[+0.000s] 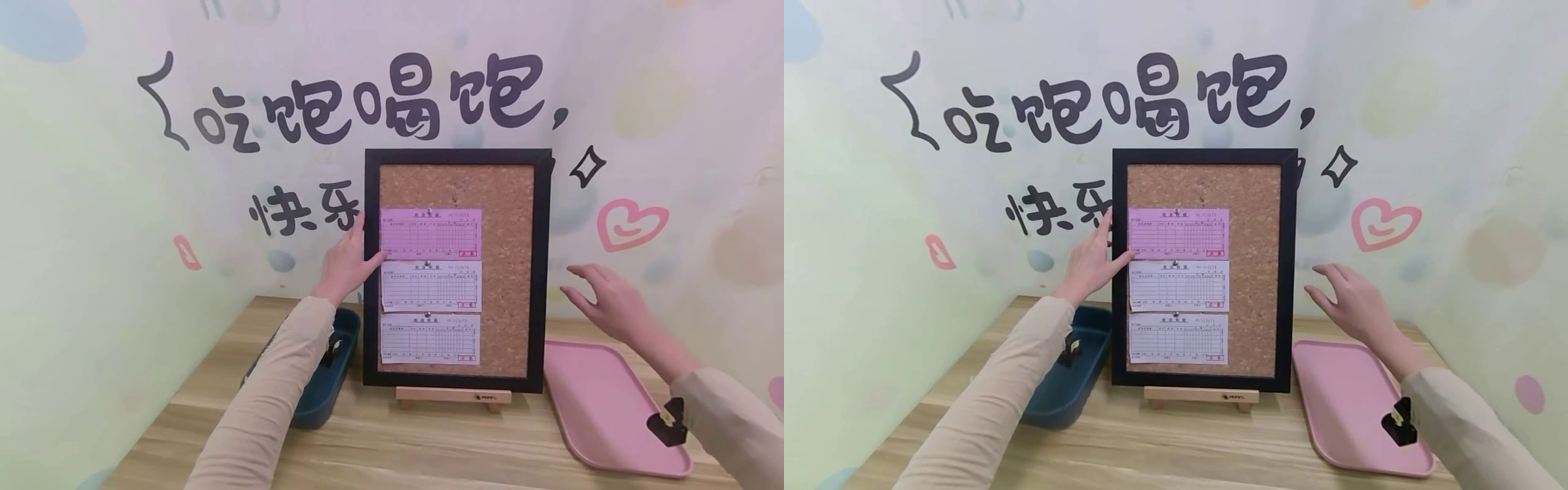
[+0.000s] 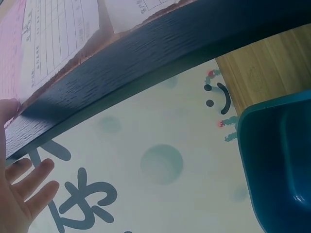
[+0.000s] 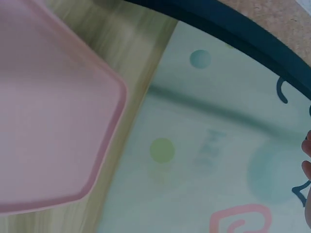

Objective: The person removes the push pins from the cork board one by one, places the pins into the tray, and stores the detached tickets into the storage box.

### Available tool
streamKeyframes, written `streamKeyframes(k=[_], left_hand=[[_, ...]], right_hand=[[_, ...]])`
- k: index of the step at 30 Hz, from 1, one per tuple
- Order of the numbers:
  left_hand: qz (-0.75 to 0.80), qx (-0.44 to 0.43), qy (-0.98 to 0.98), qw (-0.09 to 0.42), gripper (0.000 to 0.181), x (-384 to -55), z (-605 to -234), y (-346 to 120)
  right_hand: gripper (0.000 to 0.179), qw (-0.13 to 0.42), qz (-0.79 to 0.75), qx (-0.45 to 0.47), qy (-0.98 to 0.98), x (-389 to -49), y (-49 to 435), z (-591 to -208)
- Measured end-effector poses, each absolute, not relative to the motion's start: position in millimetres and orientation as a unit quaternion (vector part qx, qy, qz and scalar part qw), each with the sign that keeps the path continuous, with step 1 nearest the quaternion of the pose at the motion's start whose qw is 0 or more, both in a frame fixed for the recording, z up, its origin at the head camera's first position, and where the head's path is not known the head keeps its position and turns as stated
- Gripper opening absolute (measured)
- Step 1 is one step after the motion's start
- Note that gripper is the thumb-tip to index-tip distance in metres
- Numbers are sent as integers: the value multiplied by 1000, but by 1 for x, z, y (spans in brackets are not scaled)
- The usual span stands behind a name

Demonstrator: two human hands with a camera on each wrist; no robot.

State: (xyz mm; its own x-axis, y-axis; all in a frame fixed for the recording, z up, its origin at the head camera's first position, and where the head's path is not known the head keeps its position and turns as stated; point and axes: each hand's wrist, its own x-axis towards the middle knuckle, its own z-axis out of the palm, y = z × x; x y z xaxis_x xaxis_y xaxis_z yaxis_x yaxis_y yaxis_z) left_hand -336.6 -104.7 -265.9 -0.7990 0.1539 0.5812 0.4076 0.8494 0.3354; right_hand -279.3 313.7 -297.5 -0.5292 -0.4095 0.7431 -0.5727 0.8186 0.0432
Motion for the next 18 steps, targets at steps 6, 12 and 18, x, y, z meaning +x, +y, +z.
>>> streamKeyframes(k=[6,12,18], left_hand=[[-230,-145,-923,272,85,-336,-267,-100],[-230,-142,-922,278,85,-335,-268,-99],[-235,-134,-920,284,85,-334,-267,-98]], right_hand=[[39,430,111,306,-842,-284,305,-280],[44,441,107,313,-834,-288,293,-264],[44,442,103,325,-830,-292,278,-251]])
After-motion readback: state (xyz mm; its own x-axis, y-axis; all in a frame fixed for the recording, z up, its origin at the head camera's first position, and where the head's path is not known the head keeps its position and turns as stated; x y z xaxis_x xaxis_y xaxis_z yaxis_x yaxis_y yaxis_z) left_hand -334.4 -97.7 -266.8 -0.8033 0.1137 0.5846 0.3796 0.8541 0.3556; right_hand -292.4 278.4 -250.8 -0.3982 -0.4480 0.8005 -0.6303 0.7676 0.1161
